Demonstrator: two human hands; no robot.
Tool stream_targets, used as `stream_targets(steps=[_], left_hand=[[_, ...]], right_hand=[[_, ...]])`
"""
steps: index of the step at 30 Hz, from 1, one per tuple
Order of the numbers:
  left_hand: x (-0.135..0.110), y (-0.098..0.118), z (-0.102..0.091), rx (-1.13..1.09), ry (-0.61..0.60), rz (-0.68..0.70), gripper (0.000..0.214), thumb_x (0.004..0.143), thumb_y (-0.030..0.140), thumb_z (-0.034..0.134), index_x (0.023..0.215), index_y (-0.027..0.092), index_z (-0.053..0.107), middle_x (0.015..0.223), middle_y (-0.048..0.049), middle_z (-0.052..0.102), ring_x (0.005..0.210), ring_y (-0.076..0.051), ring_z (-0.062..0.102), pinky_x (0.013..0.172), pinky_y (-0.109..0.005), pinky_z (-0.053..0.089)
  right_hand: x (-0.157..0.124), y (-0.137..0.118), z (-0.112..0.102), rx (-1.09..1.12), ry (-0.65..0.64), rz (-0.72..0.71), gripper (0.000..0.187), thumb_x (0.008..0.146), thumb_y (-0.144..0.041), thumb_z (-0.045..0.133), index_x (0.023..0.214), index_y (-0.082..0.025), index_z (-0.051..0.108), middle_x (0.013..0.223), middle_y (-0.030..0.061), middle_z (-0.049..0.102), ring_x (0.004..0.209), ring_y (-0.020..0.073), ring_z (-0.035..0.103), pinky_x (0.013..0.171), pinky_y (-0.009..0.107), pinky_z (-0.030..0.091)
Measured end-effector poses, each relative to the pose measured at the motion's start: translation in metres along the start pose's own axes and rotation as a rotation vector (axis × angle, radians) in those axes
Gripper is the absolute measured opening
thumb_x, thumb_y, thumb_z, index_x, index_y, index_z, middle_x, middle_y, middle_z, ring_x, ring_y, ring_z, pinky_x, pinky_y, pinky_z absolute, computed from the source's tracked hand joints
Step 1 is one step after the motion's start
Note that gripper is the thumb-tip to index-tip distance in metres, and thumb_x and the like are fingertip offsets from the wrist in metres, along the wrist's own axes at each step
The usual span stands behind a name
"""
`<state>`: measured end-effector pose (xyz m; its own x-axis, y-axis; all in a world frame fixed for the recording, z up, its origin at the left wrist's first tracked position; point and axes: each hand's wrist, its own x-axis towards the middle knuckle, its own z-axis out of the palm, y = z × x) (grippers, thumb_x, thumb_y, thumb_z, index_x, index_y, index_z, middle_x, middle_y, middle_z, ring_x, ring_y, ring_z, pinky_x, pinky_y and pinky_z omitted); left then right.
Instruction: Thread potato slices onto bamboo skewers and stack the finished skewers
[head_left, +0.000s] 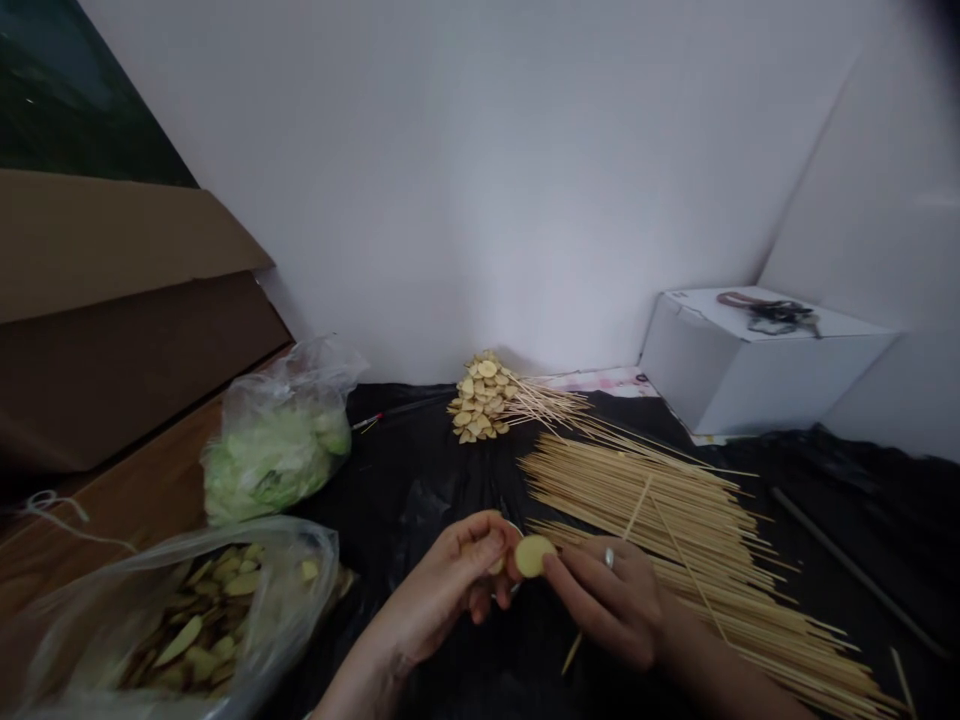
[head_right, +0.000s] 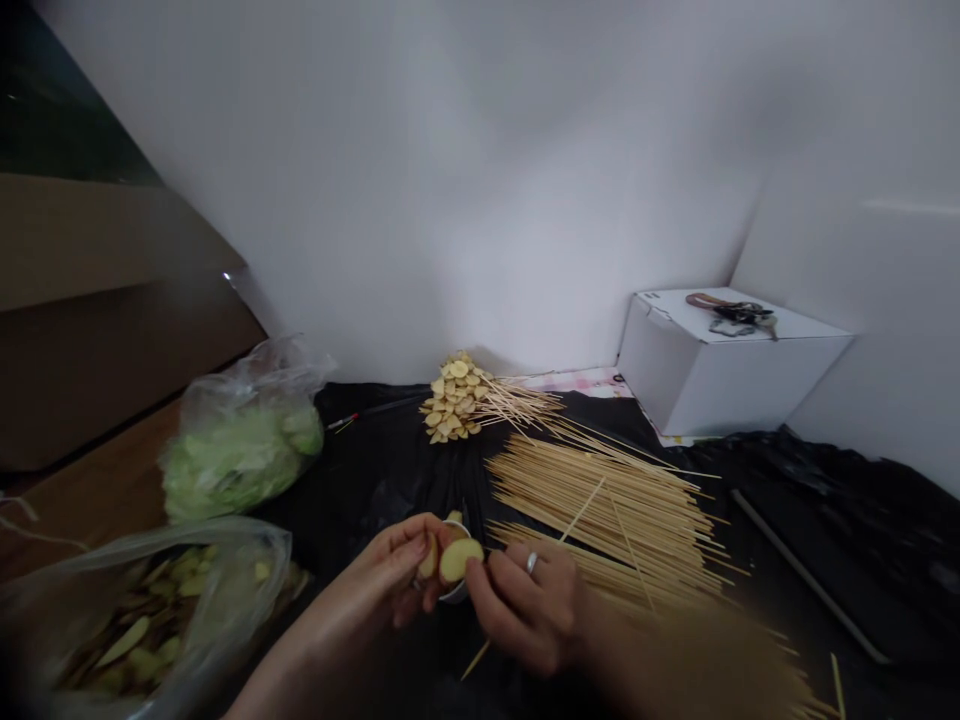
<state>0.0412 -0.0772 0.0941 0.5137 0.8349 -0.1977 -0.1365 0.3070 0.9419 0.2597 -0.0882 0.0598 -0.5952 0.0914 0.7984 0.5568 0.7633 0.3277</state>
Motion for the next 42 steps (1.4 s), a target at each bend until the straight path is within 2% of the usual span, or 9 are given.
stream_targets(steps=[8,11,15,19,22,26,34,37,42], left_hand=[[0.007,0.009,0.003,0.075,0.049,-0.032,0.028,0.070,0.036,0.077,0.084,0.015,0.064,0.065,-0.0012,0.063,0.048,-0.007,0.053,0.039,-0.015,0.034],[0.016,0.017,-0.013,-0.104,0.165,0.036,0.023,0.071,0.030,0.077,0.082,0.015,0.063,0.060,0.0015,0.061,0.046,-0.005,0.052,0.040,-0.013,0.035],[0.046,0.015,-0.048,-0.294,0.363,0.048,0.025,0.071,0.022,0.076,0.091,0.017,0.062,0.084,-0.0058,0.071,0.069,-0.013,0.068,0.050,-0.014,0.049],[0.086,-0.015,-0.070,-0.377,0.436,0.094,0.018,0.075,0.014,0.072,0.090,0.015,0.062,0.089,-0.0071,0.072,0.070,-0.011,0.069,0.054,-0.013,0.052],[0.103,-0.042,-0.075,-0.416,0.406,0.106,0.019,0.074,0.016,0.074,0.089,0.015,0.063,0.087,-0.0063,0.072,0.068,-0.010,0.069,0.053,-0.012,0.052],[0.104,-0.062,-0.079,-0.395,0.363,0.112,0.028,0.070,0.020,0.079,0.094,0.015,0.065,0.087,-0.0067,0.072,0.070,-0.011,0.069,0.052,-0.012,0.050],[0.097,-0.062,-0.082,-0.394,0.335,0.122,0.028,0.068,0.024,0.080,0.091,0.015,0.066,0.085,-0.0054,0.072,0.068,-0.010,0.067,0.052,-0.013,0.049],[0.099,-0.062,-0.081,-0.391,0.333,0.114,0.027,0.068,0.024,0.080,0.090,0.016,0.067,0.086,-0.0060,0.071,0.068,-0.011,0.067,0.052,-0.013,0.049],[0.099,-0.060,-0.081,-0.381,0.318,0.110,0.027,0.069,0.025,0.079,0.091,0.015,0.067,0.087,-0.0066,0.071,0.069,-0.011,0.066,0.053,-0.014,0.050]], right_hand=[[0.007,-0.009,-0.001,-0.021,-0.026,0.112,0.034,0.085,-0.010,0.061,0.118,-0.013,0.059,0.077,0.0058,0.069,0.066,0.0164,0.062,0.057,0.031,0.049],[0.002,-0.002,0.014,-0.086,-0.067,0.240,0.041,0.087,-0.018,0.062,0.126,-0.010,0.052,0.072,0.0031,0.067,0.062,0.0148,0.060,0.055,0.028,0.044],[-0.008,0.006,0.038,-0.155,-0.233,0.497,0.048,0.093,-0.050,0.048,0.120,-0.010,0.054,0.080,0.0078,0.068,0.064,0.0173,0.060,0.053,0.029,0.038],[-0.020,0.009,0.052,-0.156,-0.413,0.604,0.019,0.096,-0.025,0.042,0.093,-0.019,0.059,0.073,0.0034,0.065,0.060,0.0159,0.057,0.053,0.027,0.031],[-0.025,0.011,0.057,-0.164,-0.464,0.627,0.019,0.091,-0.014,0.043,0.083,-0.020,0.058,0.070,0.0022,0.062,0.058,0.0151,0.055,0.051,0.027,0.028],[-0.027,0.020,0.057,-0.171,-0.401,0.591,0.022,0.096,-0.033,0.042,0.098,-0.020,0.060,0.082,0.0044,0.066,0.061,0.0156,0.057,0.051,0.026,0.030],[-0.060,0.077,0.038,-0.327,-0.519,0.534,0.034,0.098,-0.026,0.033,0.081,-0.019,0.061,0.072,0.0048,0.063,0.066,0.0160,0.056,0.058,0.026,0.031],[-0.069,0.095,0.029,-0.446,-0.518,0.637,0.035,0.098,-0.029,0.033,0.078,-0.019,0.061,0.065,0.0039,0.061,0.060,0.0165,0.054,0.054,0.026,0.029],[-0.030,0.087,0.050,-0.371,-0.347,0.640,0.024,0.095,-0.020,0.038,0.094,-0.016,0.062,0.078,0.0079,0.064,0.075,0.0207,0.056,0.064,0.028,0.036]])
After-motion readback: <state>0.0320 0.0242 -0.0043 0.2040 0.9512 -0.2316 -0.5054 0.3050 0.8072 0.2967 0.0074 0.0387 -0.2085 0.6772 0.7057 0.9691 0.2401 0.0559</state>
